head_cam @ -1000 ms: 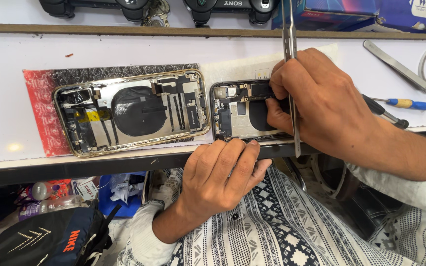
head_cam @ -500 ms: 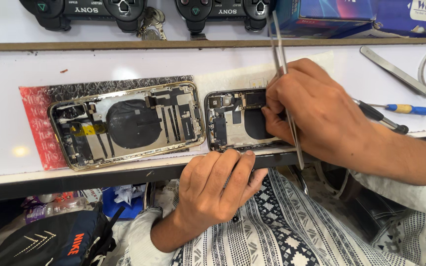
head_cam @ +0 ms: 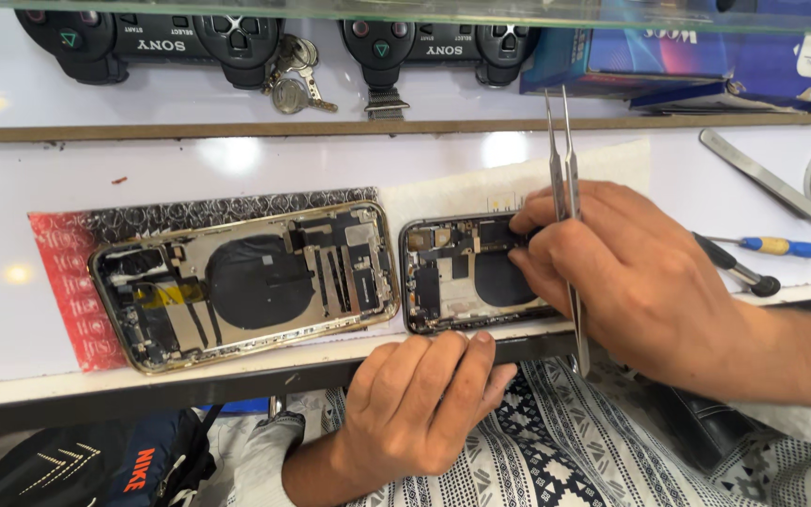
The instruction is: The person uses tweezers to remove small components and a ribbon cable from the internal chassis of a disassembled smartphone. The person carefully lifts and detaches parts from the motherboard area and sets them aside on the workbench.
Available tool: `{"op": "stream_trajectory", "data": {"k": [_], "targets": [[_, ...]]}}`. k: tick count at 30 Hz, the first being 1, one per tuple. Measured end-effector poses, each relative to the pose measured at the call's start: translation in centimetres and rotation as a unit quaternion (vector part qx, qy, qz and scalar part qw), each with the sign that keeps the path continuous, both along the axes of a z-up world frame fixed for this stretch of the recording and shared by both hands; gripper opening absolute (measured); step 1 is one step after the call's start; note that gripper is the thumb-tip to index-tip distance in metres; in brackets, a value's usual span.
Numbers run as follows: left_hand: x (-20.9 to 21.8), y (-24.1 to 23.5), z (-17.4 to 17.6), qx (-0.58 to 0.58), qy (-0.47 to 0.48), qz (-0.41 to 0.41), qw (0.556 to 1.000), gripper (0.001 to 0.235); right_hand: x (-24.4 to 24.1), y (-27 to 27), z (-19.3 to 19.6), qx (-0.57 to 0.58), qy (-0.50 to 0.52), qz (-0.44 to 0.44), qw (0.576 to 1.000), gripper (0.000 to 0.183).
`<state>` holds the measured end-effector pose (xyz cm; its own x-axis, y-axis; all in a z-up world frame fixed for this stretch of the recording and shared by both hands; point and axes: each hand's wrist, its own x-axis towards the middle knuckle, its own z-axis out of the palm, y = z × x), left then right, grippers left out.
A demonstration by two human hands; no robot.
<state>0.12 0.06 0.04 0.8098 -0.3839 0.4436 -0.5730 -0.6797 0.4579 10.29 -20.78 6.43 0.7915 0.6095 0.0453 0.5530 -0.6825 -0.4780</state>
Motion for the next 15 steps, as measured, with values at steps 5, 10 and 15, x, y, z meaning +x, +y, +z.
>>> {"op": "stream_trajectory", "data": {"k": [5,10,15], "targets": [[0.2,-0.1,0.2,-0.004,0.02,0.003,1.0,0.024,0.7,0.7,0.4,-0.033,0.027,-0.006,0.999,0.027],[0.1,-0.1,0.2,-0.012,0.054,-0.007,0.998,0.025,1.1,1.2,0.3,-0.042,0.059,-0.03,0.997,0.03],[-0.5,0.1,-0.1,0.003,0.052,0.007,0.999,0.024,1.2,1.4,-0.1,-0.039,0.08,-0.051,0.995,0.034]]}}
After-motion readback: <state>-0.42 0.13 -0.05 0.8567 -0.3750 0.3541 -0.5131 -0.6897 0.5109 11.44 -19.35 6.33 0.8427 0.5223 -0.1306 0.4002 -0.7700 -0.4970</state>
